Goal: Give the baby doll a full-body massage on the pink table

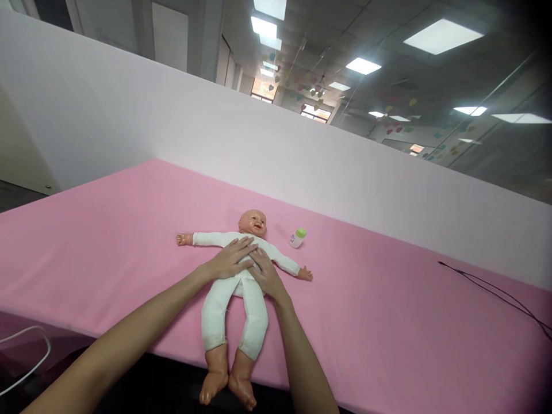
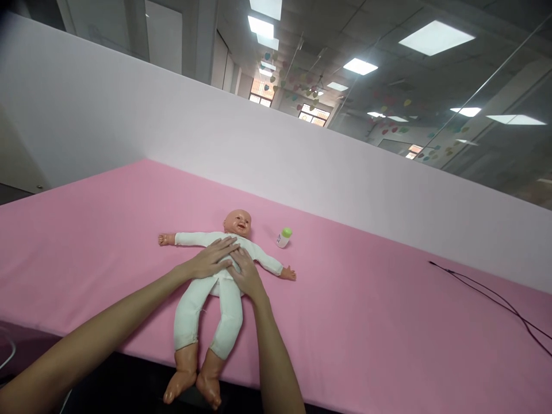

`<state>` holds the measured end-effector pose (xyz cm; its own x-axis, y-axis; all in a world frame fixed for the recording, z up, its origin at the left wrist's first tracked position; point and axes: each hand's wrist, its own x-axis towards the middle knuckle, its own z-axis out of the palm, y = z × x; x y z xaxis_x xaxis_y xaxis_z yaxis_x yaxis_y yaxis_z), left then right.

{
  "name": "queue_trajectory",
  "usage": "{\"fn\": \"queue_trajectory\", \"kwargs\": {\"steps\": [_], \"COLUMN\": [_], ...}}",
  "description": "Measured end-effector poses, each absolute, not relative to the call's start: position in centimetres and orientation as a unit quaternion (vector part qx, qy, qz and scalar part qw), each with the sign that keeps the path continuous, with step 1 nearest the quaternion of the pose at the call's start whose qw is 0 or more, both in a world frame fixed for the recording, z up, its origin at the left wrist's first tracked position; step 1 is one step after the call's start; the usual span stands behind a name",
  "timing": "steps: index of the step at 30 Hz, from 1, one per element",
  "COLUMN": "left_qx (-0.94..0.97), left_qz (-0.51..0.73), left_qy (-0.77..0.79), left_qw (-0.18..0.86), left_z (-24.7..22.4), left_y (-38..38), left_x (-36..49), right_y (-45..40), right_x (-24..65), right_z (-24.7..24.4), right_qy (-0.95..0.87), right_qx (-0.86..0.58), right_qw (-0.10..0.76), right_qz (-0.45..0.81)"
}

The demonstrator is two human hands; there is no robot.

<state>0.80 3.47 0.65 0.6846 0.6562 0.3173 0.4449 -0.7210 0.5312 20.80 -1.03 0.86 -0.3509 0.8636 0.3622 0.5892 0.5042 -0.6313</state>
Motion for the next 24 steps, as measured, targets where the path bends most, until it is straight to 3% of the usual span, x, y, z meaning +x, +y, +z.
{"fn": "queue_trajectory", "kwargs": {"steps": [5,12,18,24], "left_qx": [0.833,0.794,0.721,0.794], "left_qz": [0.27,0.352,0.458,0.485], "left_qy": [0.435,0.495,0.516,0.351], "left_qw": [0.209,0.007,0.07,0.103], "left_z": [-0.5,3.4,2.4,-2.0], "left_y": [4.7,-0.7,-11.8,-18.9], "left_x": [1.2,-1.5,-5.6,-6.3], "right_y": [0.8,-0.3,-1.6,-2.5], "right_x": [22.1,26.8,30.4,32.8], "right_z": [-1.0,0.2,0.8,0.8], "right_qy": [-0.71,-0.588,-0.45,-0.372], "right_qx": [-0.57,-0.709,-0.84,-0.903], "right_qw": [0.387,0.384,0.304,0.213], "right_qz": [0.144,0.058,0.019,0.005]}}
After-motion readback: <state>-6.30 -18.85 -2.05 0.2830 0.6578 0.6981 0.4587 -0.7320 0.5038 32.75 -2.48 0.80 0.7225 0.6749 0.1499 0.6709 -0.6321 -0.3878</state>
